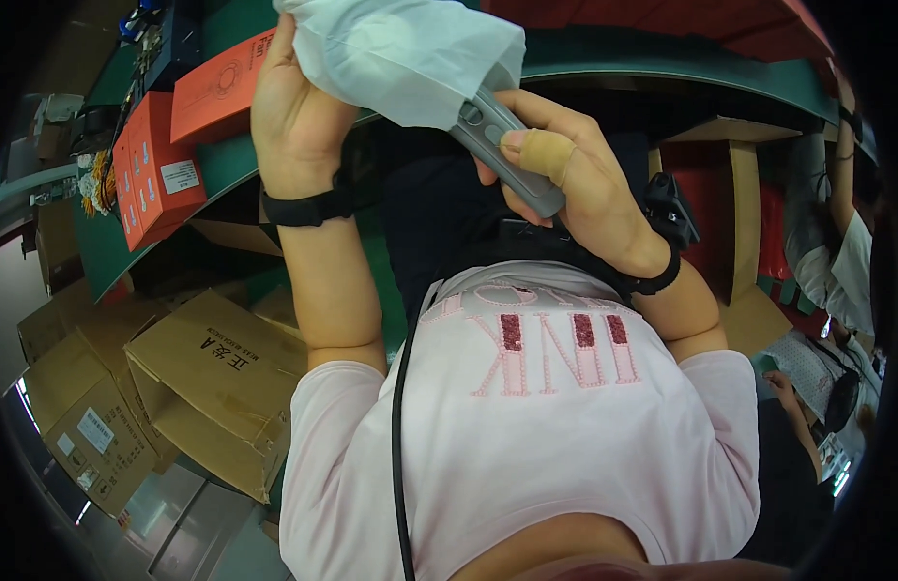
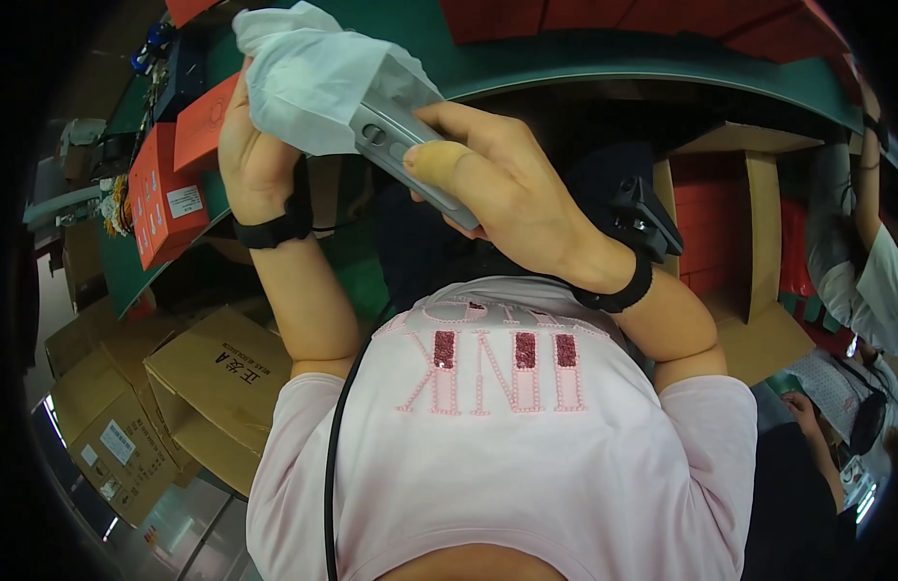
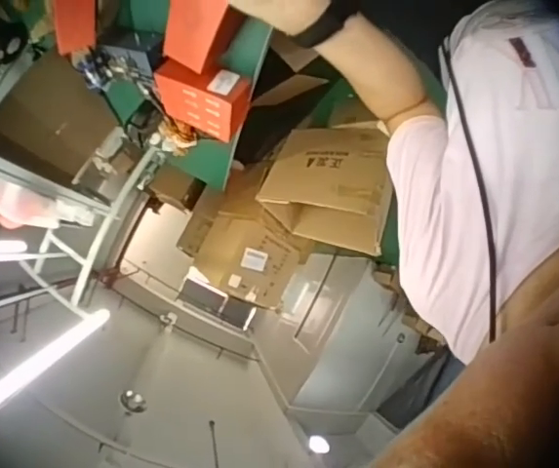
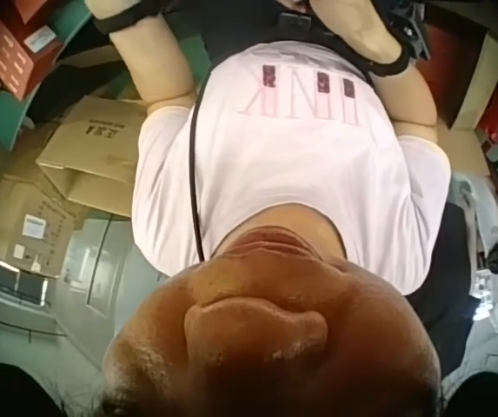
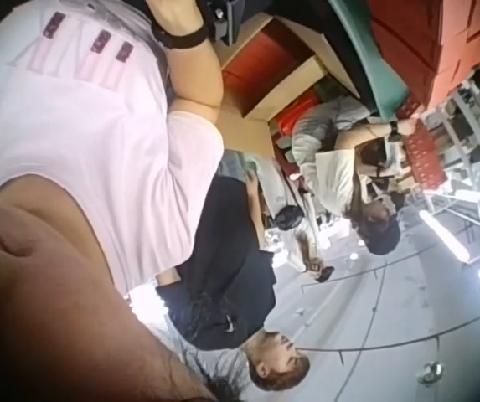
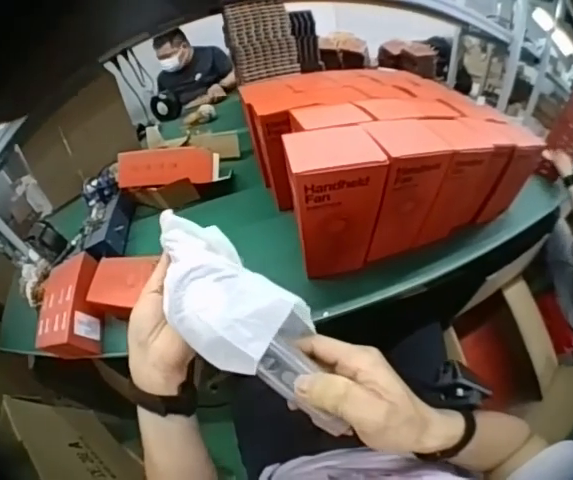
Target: Packing hair dryers into protective sleeves and red boxes in a factory setting.
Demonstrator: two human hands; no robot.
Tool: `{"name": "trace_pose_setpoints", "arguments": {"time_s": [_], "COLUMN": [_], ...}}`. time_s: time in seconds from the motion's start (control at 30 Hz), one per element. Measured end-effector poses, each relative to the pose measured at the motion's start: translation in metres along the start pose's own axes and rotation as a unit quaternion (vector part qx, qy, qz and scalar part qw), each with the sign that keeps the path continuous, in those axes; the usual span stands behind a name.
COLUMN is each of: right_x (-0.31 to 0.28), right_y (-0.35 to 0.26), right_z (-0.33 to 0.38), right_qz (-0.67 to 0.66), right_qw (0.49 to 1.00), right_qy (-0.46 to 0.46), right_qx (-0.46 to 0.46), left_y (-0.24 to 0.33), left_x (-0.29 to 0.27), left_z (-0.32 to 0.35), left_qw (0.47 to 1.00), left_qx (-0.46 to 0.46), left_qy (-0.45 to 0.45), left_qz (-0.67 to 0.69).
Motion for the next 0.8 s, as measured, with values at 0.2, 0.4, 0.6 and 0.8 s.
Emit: {"name": "trace_pose_setpoints", "arguments": {"time_s": [0.2, 0.4, 0.6, 0.8], "right_x": [0.006, 0.008, 0.007, 0.009], "right_y": [-0.003, -0.003, -0.002, -0.004], "right_z": [0.005, 0.006, 0.007, 0.011], "right_qz": [-0.020, -0.029, -0.035, -0.013], "right_qw": [1.000, 0.999, 0.999, 1.000], "right_qy": [-0.015, -0.027, -0.021, -0.005], "right_qx": [0.008, 0.009, 0.019, 0.005], "left_y": [0.021, 0.014, 0.006, 0.015], "left_x": [0.001, 0.009, 0.014, 0.009], "left_z": [0.015, 0.003, -0.001, 0.007], "left_qw": [0.866, 0.920, 0.967, 0.935], "left_qx": [0.269, 0.220, 0.141, 0.167], "left_qy": [0.210, 0.147, 0.084, 0.119], "left_qz": [-0.365, -0.291, -0.192, -0.290]}}
Point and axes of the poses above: each hand's wrist, its own z-axis away from the middle knuckle, its own x-axis out of the palm, y = z × x, the point moved 3 cm from there along -z, towards the middle knuckle, and after that the axes turned 13 degrees about -x, right-handed, at the moved point
